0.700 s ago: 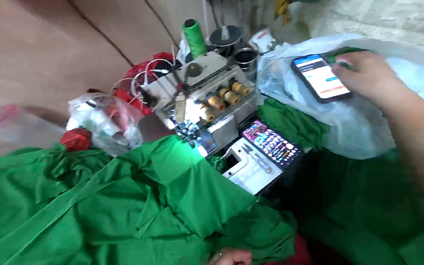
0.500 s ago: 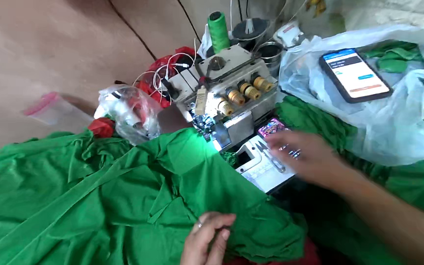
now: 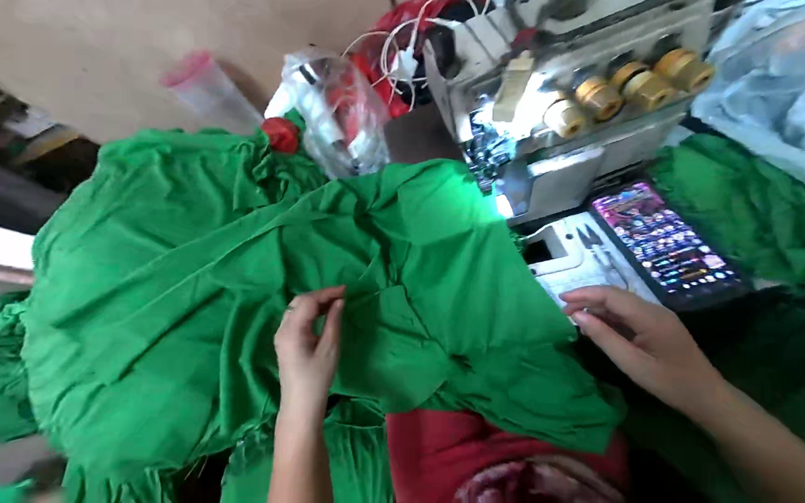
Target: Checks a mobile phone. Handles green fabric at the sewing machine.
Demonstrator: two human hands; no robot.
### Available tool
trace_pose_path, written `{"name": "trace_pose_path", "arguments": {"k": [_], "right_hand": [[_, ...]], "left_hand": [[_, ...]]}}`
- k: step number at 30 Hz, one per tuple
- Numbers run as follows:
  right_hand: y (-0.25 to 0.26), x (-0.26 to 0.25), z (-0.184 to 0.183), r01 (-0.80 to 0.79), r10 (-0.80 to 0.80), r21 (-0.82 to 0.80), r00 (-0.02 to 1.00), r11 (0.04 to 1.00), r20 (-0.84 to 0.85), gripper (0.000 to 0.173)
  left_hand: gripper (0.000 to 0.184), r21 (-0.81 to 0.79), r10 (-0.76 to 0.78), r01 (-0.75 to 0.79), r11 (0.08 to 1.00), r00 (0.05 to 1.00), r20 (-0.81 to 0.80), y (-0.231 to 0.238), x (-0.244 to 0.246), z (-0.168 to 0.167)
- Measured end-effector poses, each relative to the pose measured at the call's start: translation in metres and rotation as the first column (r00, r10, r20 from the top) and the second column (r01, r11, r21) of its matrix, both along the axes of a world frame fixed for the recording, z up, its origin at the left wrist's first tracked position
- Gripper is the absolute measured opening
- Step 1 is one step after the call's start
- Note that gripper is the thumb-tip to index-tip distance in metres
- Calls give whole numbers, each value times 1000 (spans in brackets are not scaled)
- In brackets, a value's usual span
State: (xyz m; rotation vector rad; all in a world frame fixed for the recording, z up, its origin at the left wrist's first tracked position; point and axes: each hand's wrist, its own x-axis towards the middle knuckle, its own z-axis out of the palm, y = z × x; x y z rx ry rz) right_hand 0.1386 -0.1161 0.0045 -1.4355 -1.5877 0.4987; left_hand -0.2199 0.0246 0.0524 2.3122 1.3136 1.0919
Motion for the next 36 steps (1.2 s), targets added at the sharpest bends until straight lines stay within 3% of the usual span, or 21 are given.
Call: {"name": "trace_pose_path", "arguments": {"k": [5,7,12,14,17,19,21,22,24,26,30,33,36], "right_hand": [[9,-36,6,-183,171,85,976,979,133,29],[14,-42,9,-226,210,104,966,969,151,29],[30,-54,23,-223,227,115,974,968,-17,30],[44,-70,32,-250,269,123,947,961,-177,49],[59,-95,56,-390,349,37,773,920,-530,79],[61,-104,66,-499,331,17,549,866,-767,71],[66,-104,61,-567,340,101,333,817,-880,49],[67,-102,58,-565,337,127,286,815,-897,41],[68,-97,52,-507,331,136,318,851,-889,24],[69,-93,46,-418,342,151,432,896,-835,15],[68,-88,38,-343,379,191,646,920,-663,21],[59,-91,35,-362,373,136,740,922,-560,29],[45,-92,30,-399,407,133,750,907,-521,24]], "left_hand": [[21,33,-5,17,999,943,-332,15,16,-23],[12,31,-33,45,998,952,-305,28,12,-16],[23,-102,-211,204,974,976,-56,33,20,43],[21,-106,-351,353,929,936,37,24,40,56],[16,-86,-526,529,845,849,51,3,76,74],[18,-34,-543,544,839,839,26,-8,91,84],[20,43,-544,543,839,839,26,-2,90,81],[20,63,-555,552,831,831,34,4,86,76],[16,59,-578,575,816,812,82,12,80,69],[14,0,-590,594,805,799,121,14,79,65],[21,-123,-559,567,814,823,96,9,86,58],[18,-51,-492,492,869,870,19,4,96,69],[29,137,-433,425,895,901,32,8,107,79]]}}
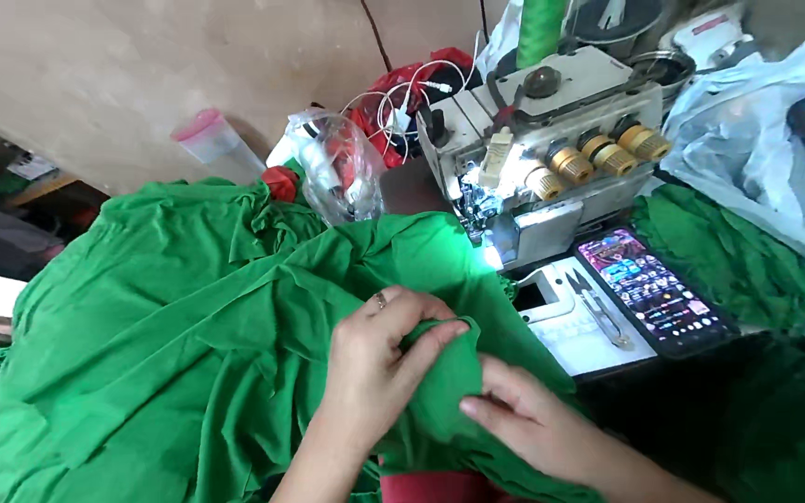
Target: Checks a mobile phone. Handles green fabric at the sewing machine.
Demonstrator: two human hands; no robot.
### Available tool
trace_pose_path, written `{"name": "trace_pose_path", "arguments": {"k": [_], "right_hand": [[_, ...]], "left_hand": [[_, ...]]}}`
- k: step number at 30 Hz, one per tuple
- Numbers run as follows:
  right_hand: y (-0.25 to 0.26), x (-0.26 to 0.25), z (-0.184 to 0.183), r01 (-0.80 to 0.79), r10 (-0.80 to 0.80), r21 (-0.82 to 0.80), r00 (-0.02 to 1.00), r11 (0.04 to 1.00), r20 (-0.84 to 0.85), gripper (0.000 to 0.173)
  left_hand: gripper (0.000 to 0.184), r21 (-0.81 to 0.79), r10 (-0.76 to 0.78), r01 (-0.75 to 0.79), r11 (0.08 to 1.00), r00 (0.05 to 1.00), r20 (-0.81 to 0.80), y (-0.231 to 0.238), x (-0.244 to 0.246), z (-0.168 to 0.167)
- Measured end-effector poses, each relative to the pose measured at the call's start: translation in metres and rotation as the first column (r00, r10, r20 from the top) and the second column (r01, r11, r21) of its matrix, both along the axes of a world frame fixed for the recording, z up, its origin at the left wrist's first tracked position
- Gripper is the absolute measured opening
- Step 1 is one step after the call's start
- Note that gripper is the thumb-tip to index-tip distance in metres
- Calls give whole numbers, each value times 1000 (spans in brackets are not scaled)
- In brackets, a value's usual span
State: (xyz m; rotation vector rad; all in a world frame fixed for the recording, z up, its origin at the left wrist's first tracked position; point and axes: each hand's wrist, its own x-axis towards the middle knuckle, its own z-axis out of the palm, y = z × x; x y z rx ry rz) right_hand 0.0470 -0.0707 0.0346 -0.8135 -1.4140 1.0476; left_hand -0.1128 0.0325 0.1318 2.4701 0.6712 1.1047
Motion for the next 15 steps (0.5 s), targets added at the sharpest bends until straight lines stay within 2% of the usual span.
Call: {"name": "trace_pose_path", "arguments": {"k": [3,5,7,10,13,15], "right_hand": [[-3,16,5,43,-42,27,998,999,-54,17],[1,31,7,171,-170,6,984,985,-47,12],[9,40,3,343,-343,20,938,939,38,15],[22,44,-8,491,-489,30,855,870,176,22],[27,46,-17,469,-459,-29,874,883,161,22],[24,50,-20,422,-413,-24,897,906,156,22]], "left_hand": [[24,100,-4,-4,995,997,77,19,13,-4],[19,138,26,-35,990,997,66,33,27,-9],[14,139,54,-57,989,998,25,50,42,-19],[7,-4,56,-56,998,998,-12,71,59,-31],[3,-192,26,-32,981,999,-38,80,63,-35],[3,-248,-6,-10,969,998,-64,77,59,-35]]}}
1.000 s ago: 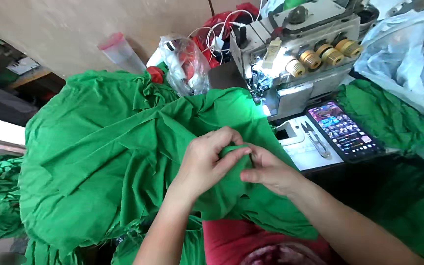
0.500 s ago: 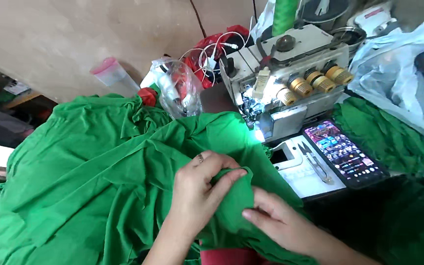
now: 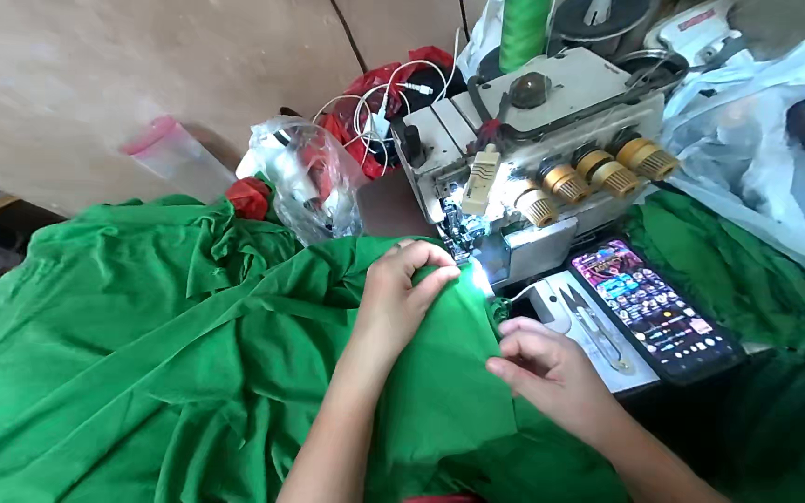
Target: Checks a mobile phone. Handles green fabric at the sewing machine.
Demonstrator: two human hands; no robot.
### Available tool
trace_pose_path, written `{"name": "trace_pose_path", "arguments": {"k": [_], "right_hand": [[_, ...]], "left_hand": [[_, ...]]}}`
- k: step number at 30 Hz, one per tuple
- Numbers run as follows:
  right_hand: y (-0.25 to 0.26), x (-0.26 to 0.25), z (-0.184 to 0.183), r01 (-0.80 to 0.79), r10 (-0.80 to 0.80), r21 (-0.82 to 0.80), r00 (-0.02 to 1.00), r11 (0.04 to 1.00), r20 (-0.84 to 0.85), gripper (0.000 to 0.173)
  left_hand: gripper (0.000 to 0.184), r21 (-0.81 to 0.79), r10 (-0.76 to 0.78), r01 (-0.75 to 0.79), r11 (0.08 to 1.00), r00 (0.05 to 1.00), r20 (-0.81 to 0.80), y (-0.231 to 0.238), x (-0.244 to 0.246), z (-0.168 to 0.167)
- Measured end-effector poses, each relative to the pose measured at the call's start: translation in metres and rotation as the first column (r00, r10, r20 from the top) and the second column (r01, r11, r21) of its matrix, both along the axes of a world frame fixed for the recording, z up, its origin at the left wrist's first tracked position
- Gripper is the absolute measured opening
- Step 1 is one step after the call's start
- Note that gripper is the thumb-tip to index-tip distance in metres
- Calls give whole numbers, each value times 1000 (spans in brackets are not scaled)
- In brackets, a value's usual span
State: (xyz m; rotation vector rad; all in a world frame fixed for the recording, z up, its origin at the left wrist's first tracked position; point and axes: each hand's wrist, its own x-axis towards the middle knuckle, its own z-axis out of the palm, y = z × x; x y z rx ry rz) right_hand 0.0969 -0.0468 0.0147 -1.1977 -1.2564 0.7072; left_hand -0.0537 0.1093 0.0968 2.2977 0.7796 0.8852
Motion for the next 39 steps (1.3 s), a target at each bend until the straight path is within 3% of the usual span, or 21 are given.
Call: {"name": "trace_pose_path", "arguments": {"k": [4,10,13,16,18,21,24,29,32,34,37,39], "right_hand": [[-8,6,-4,-55,55,5,998,998,22,22],[-4,7,-7,-28,28,-30,1000,999,-11,22],[-6,2,-3,1,-9,-135,999,991,-54,14],[-9,1,-5,-8,10,-197,1000,980,10,35],[-10,5,-10,-72,71,-174,997,982,-9,24],[-7,18,3,-285,242,-138,933,949,-265,12],[0,28,20,-341,266,-97,856,935,-444,6],[3,20,23,-304,237,-112,885,946,-401,18],[9,10,24,-292,243,-93,903,952,-354,25],[14,4,30,-248,202,-82,909,965,-364,24],[18,3,27,-234,194,-56,899,971,-393,20],[13,7,23,-254,212,-52,889,966,-405,17]], "left_hand": [[11,-9,-22,22,1000,998,-65,-13,-5,1],[6,130,119,-107,986,989,-86,-17,6,-10],[12,310,117,-78,948,987,-110,-22,5,-14],[22,520,181,-55,853,964,-196,-40,2,-18],[33,588,235,-47,807,940,-248,-53,0,-23],[48,557,248,-49,829,926,-286,-59,1,-29],[46,484,211,-81,871,952,-220,-53,8,-30],[36,394,184,-88,915,960,-211,-39,9,-21],[39,263,88,-10,965,955,-285,-7,2,-11],[40,257,45,30,966,959,-281,8,-4,-8],[29,351,75,-21,936,987,-141,-21,-13,-4],[29,223,75,-80,971,997,31,-66,-19,-12]]}}
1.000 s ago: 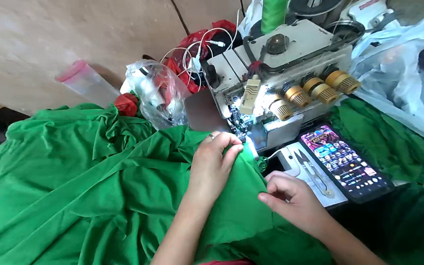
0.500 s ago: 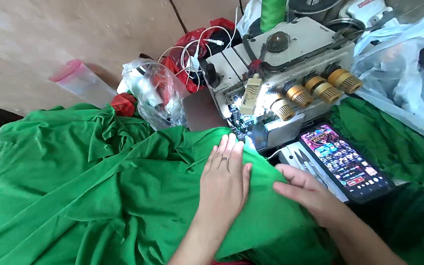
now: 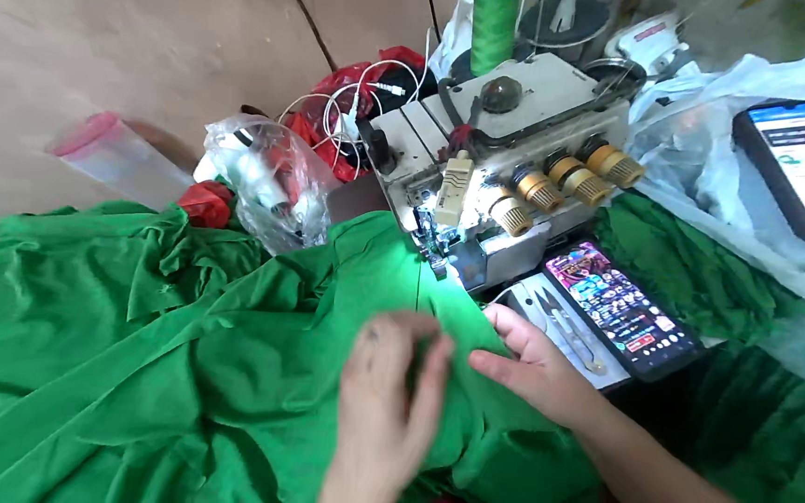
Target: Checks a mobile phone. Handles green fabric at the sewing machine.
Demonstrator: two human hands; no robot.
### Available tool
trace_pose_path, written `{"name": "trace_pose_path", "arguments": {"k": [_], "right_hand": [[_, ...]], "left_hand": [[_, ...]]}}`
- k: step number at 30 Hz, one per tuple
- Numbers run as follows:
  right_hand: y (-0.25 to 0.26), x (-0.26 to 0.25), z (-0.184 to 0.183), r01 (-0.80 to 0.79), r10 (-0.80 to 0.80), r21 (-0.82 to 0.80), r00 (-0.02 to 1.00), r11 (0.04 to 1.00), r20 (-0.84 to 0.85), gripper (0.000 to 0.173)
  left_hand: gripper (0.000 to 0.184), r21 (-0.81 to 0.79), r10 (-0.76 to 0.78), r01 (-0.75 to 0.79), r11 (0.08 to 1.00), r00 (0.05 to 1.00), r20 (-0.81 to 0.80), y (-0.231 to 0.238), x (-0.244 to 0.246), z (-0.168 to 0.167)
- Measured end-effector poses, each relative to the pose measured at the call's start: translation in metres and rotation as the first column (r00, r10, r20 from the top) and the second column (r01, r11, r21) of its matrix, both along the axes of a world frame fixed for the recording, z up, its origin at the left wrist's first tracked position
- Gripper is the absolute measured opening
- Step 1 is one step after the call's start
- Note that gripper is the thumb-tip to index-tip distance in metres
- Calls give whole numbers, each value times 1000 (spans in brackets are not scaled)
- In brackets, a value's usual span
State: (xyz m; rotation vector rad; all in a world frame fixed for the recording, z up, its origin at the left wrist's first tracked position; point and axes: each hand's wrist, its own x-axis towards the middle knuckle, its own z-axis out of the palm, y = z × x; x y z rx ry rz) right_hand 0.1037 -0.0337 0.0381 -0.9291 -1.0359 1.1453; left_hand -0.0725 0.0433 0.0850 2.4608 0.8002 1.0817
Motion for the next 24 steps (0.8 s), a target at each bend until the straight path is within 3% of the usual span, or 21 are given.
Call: {"name": "trace_pose_path", "arguments": {"k": [3,7,9,11,14,16,19,24], "right_hand": [[-10,5,-1,-14,14,-20,1000,1000,-17,13],[-19,9,-2,-54,54,-35,998,998,-21,14],[-22,11,-3,-132,129,-23,988,991,-79,20],[-21,10,-4,-223,222,1,968,975,-118,42],[-18,3,-5,-277,280,39,950,960,-142,66],[-13,-1,-4,-245,249,53,963,968,-99,64],[-6,-6,-1,-146,147,28,987,989,-61,55],[-1,-9,1,-34,35,39,999,999,-22,39]], "left_hand": [[43,-339,26,8,941,995,97,-55,-2,-33],[11,-574,115,58,817,959,261,-72,-12,-73],[14,-637,136,139,758,922,363,-68,-22,-67],[19,-559,82,163,813,918,387,-64,-29,-43],[32,-199,-70,102,975,984,164,-69,-26,11],[34,20,-94,95,995,994,-54,-70,-17,29],[30,198,12,52,979,952,-306,-55,-2,27],[16,282,193,-64,957,868,-458,-30,18,33]]}}
